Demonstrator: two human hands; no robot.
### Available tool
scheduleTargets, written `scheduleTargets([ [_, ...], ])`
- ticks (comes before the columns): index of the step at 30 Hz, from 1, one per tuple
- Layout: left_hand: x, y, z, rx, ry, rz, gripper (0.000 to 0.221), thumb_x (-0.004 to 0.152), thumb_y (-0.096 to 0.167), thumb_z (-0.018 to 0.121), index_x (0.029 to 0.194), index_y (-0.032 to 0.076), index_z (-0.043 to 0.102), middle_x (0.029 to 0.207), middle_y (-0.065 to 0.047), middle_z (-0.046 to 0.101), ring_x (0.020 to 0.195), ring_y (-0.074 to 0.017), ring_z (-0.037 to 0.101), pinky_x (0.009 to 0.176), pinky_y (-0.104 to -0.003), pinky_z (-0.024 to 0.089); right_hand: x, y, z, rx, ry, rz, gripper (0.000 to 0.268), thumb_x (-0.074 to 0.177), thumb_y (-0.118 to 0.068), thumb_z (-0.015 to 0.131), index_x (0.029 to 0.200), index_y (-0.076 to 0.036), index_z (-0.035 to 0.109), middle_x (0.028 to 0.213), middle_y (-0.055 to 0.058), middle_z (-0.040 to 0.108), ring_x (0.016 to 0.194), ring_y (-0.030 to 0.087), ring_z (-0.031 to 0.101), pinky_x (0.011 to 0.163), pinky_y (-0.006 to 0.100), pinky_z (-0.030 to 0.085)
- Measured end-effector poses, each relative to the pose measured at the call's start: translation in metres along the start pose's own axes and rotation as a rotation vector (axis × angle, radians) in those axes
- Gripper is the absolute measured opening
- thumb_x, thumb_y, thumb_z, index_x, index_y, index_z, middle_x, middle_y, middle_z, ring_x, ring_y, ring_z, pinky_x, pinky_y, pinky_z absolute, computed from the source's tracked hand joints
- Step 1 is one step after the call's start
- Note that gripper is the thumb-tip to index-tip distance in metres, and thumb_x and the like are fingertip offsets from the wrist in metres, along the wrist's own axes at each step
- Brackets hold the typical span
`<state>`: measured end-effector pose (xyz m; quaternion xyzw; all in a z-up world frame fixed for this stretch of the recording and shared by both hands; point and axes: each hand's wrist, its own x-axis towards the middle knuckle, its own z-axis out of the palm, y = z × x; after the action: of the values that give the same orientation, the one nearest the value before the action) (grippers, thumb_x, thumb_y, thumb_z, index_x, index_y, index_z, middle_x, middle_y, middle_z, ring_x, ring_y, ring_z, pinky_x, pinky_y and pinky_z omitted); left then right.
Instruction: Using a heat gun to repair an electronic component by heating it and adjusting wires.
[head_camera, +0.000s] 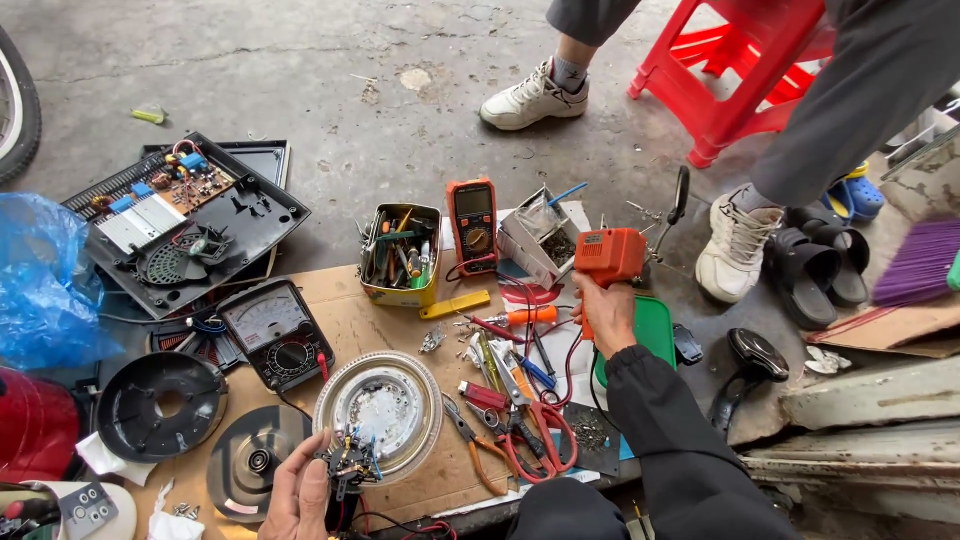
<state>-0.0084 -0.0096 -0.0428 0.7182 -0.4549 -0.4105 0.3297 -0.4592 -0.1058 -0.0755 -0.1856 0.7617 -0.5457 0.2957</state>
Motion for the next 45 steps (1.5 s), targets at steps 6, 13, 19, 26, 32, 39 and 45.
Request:
scheduleTargets([
  [6, 0.007, -0.010, 0.003, -0.196, -0.040, -0.002, 0.054, 0.103, 0.038, 0.057, 0.149, 0.012, 0.069, 0.146, -0.004, 0.080, 0.141, -0.0166, 0.070, 0.121, -0.032, 0.049, 0.019, 0.009, 0.008, -0.056, 0.014, -0.005, 0.025, 0.097, -0.025, 0.079, 0.108, -0.003, 0.075, 0.082, 0.009, 0.070, 0.052, 0.021, 0.065, 0.053, 0.035, 0.058],
  [13, 0.009, -0.017, 0.006, -0.227, -0.036, -0.027, 0.053, 0.102, 0.035, 0.059, 0.148, 0.010, 0.070, 0.145, -0.005, 0.081, 0.138, -0.0163, 0.071, 0.120, -0.031, 0.050, 0.025, 0.013, 0.010, -0.033, -0.012, -0.014, 0.021, 0.098, -0.023, 0.078, 0.106, -0.004, 0.073, 0.081, 0.008, 0.068, 0.052, 0.020, 0.064, 0.051, 0.034, 0.055],
  [19, 0.012, -0.027, 0.008, -0.297, -0.033, 0.087, 0.048, 0.105, 0.029, 0.058, 0.145, 0.005, 0.071, 0.143, -0.010, 0.081, 0.137, -0.0177, 0.072, 0.120, -0.031, 0.050, 0.027, 0.017, 0.008, -0.035, -0.006, -0.012, 0.025, 0.098, -0.026, 0.078, 0.110, -0.005, 0.074, 0.082, 0.008, 0.067, 0.052, 0.021, 0.065, 0.052, 0.036, 0.057],
  [26, 0.009, 0.003, 0.004, -0.208, -0.096, 0.052, 0.051, 0.106, 0.033, 0.053, 0.149, 0.011, 0.070, 0.148, -0.005, 0.078, 0.139, -0.0142, 0.070, 0.118, -0.031, 0.049, 0.012, 0.004, -0.018, 0.048, 0.030, -0.009, 0.019, 0.100, -0.028, 0.078, 0.109, -0.012, 0.074, 0.089, 0.009, 0.075, 0.057, 0.022, 0.067, 0.051, 0.036, 0.053],
  [32, -0.013, 0.028, -0.034, -0.188, -0.311, 0.226, 0.070, 0.095, 0.033, 0.075, 0.157, 0.012, 0.051, 0.160, -0.014, 0.063, 0.148, -0.0248, 0.061, 0.124, -0.039, 0.047, -0.086, -0.046, -0.040, 0.114, -0.028, -0.105, 0.021, 0.103, -0.025, 0.084, 0.118, -0.024, 0.069, 0.087, -0.001, 0.071, 0.059, 0.011, 0.065, 0.051, 0.028, 0.055],
  [39, -0.011, 0.021, -0.031, -0.076, -0.378, 0.413, 0.079, 0.094, 0.031, 0.086, 0.160, 0.017, 0.046, 0.170, -0.018, 0.052, 0.159, -0.0348, 0.050, 0.134, -0.046, 0.036, -0.229, -0.103, -0.051, -0.001, -0.244, -0.209, 0.017, 0.116, -0.021, 0.071, 0.124, -0.008, 0.064, 0.101, 0.012, 0.074, 0.063, 0.018, 0.065, 0.053, 0.033, 0.057],
  [45, -0.008, 0.011, -0.025, -0.095, -0.325, 0.403, 0.068, 0.094, 0.034, 0.085, 0.153, 0.024, 0.054, 0.161, -0.014, 0.065, 0.154, -0.0316, 0.058, 0.126, -0.042, 0.047, -0.303, -0.058, -0.034, 0.028, -0.451, -0.149, 0.018, 0.102, -0.013, 0.075, 0.115, -0.001, 0.073, 0.090, 0.017, 0.079, 0.052, 0.023, 0.066, 0.043, 0.039, 0.061],
])
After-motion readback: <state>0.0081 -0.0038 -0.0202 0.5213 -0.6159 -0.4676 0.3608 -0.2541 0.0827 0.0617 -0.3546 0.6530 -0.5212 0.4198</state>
